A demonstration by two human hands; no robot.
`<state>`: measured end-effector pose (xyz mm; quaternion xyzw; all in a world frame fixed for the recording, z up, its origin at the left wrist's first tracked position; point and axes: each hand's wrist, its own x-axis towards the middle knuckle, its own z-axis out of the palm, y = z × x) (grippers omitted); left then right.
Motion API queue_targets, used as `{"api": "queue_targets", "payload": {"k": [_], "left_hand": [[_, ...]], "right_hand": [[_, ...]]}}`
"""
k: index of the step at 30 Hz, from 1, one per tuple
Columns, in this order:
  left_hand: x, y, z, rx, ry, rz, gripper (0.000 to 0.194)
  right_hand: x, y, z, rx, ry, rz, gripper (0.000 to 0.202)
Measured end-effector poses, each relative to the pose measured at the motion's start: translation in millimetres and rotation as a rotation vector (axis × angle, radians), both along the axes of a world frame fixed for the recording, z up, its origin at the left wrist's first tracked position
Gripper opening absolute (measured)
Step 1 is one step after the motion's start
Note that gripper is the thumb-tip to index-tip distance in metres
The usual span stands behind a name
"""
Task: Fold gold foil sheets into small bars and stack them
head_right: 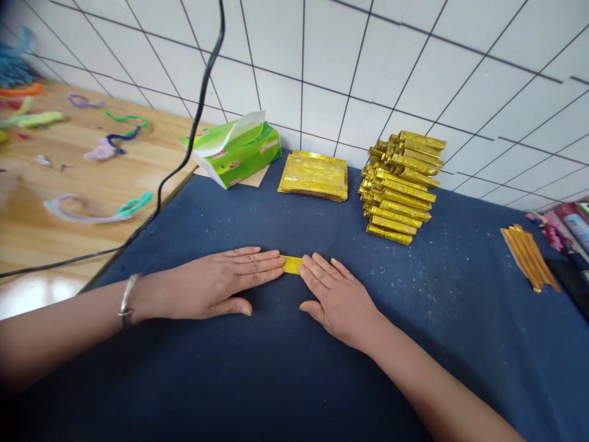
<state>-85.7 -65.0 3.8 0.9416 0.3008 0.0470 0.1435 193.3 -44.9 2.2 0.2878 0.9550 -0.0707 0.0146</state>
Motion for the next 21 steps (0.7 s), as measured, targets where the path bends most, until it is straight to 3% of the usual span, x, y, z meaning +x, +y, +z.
{"api": "queue_targets", "payload": {"k": [9,21], "left_hand": [[-24.1,19.5,1.2,-0.110,-0.171,-0.027,0.041],[-33.9,27.0,3.6,-0.174,-0.190,-0.040,0.034]], "right_hand": [[21.4,22.5,2.5,-0.062,0.058,0.098,0.052],[34.8,39.3,4.8,-0.093,0.090,0.163,0.045]]}}
